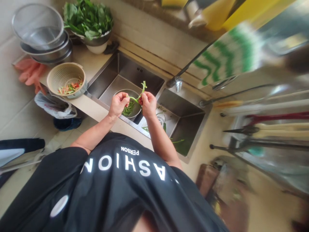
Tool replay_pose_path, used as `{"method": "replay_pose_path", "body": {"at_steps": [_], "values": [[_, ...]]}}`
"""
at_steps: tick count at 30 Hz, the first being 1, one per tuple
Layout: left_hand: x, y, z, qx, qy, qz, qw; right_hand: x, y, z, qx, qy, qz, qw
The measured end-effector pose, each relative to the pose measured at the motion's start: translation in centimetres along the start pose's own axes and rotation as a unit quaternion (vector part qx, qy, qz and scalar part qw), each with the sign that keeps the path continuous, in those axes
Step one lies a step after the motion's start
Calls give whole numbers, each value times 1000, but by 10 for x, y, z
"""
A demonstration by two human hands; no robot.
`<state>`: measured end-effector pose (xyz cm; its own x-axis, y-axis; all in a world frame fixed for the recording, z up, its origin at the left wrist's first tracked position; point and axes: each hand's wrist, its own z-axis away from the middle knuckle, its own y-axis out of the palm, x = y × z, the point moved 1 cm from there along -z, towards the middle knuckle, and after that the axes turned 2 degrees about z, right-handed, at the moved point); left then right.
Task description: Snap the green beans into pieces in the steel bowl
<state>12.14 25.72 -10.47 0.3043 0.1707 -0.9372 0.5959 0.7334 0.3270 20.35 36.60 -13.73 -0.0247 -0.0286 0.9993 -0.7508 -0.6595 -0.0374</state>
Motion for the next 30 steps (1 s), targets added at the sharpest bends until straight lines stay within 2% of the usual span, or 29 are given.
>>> {"method": "replay_pose_path", "body": {"at_steps": [4, 7, 9, 11, 14, 18, 20, 22, 25, 27, 28, 30], "values": [[0, -6, -4, -11, 46, 4, 999, -11, -11, -10, -76, 44, -88, 992], [-8, -20, -10, -28, 99, -26, 994, -21, -36, -21, -154, 94, -130, 975], [-17, -31, -14, -18, 125, -60, 990, -28, -54, -25, -196, 124, -132, 964], [-24, -39, -15, 12, 121, -90, 988, -32, -66, -26, -199, 127, -120, 964], [-29, -40, -16, 62, 86, -112, 988, -30, -65, -20, -132, 65, -90, 985], [-20, -27, -15, 84, 47, -74, 993, -11, -40, -5, -14, -27, -10, 999], [-13, -20, -16, 88, 29, -50, 994, 4, -26, 4, 47, -83, 60, 994], [-9, -15, -15, 95, 25, -45, 994, 17, -18, 12, 104, -141, 128, 976], [-10, -13, -13, 111, 70, -103, 986, 28, -13, 18, 137, -184, 198, 953], [-17, -13, -10, 135, 142, -213, 957, 30, -14, 19, 127, -193, 233, 944], [-21, -12, -9, 152, 184, -287, 928, 30, -15, 18, 121, -196, 252, 940], [-26, -11, -6, 181, 255, -440, 842, 28, -16, 17, 114, -202, 300, 925]]}}
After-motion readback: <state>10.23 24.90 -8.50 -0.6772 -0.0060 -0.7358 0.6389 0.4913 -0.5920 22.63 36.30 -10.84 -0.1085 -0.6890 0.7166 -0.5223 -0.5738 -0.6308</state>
